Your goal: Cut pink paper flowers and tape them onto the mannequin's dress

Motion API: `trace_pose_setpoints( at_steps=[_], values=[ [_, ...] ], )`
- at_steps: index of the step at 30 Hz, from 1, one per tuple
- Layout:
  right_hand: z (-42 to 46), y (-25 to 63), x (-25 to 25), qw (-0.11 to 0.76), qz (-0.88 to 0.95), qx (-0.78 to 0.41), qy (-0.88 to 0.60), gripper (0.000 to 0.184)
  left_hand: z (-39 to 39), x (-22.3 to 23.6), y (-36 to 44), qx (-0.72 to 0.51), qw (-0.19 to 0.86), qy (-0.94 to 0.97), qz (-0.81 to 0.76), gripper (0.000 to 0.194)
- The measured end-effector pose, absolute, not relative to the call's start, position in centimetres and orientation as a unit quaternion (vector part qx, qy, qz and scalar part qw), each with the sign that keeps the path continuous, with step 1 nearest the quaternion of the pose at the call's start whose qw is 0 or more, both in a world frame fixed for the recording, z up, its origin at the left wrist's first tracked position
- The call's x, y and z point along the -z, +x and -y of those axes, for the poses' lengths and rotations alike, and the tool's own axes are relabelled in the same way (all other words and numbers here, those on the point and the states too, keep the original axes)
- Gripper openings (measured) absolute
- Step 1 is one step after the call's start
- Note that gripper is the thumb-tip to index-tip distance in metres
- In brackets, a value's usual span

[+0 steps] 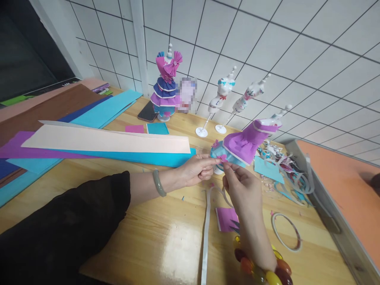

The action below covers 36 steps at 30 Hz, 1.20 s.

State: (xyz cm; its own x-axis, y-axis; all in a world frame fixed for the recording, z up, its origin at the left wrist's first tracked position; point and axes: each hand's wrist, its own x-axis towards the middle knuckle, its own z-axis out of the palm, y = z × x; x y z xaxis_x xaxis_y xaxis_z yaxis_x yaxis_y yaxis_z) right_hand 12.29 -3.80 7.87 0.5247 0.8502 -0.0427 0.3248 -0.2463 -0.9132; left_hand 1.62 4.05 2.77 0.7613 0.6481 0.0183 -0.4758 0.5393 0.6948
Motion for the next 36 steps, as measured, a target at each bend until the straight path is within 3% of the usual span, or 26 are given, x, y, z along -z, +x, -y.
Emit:
trace_pose_setpoints(
  at_steps=[6, 12, 15, 20, 24, 28, 32, 36],
  values=[
    [4.8, 12.5, -7.5, 0.515, 0.409, -0.244, -0.713, 0.028, -4.3, -3.0, 1.6, -0.316, 0.882, 0.333, -0.11, 0.02],
    [5.4, 11.6, -7.1, 0.483, 0.508, -0.184, -0.689, 0.036, -4.2, -3.2, 1.6, -0.304, 0.891, 0.314, -0.125, 0.014],
    [4.9, 11.6, -6.7, 0.476, 0.515, -0.211, -0.681, 0.039, -4.2, -3.1, 1.5, -0.307, 0.892, 0.308, -0.122, 0.022],
    [4.1, 12.4, -6.4, 0.538, 0.452, -0.326, -0.632, 0.039, -4.4, -2.7, 1.4, -0.284, 0.904, 0.298, -0.119, 0.039],
    [4.1, 13.4, -6.7, 0.569, 0.413, -0.438, -0.561, 0.031, -4.6, -2.5, 1.3, -0.274, 0.908, 0.299, -0.109, 0.043],
    [4.8, 13.9, -7.6, 0.593, 0.37, -0.464, -0.544, 0.018, -4.7, -2.4, 1.2, -0.281, 0.904, 0.298, -0.122, 0.04],
    [6.2, 14.9, -9.4, 0.621, 0.357, -0.41, -0.565, 0.014, -4.8, -2.4, 1.0, -0.304, 0.889, 0.308, -0.147, 0.037],
    [7.7, 18.2, -10.8, 0.613, 0.391, -0.237, -0.644, 0.011, -4.7, -2.3, 0.9, -0.3, 0.889, 0.312, -0.149, 0.036]
  ],
)
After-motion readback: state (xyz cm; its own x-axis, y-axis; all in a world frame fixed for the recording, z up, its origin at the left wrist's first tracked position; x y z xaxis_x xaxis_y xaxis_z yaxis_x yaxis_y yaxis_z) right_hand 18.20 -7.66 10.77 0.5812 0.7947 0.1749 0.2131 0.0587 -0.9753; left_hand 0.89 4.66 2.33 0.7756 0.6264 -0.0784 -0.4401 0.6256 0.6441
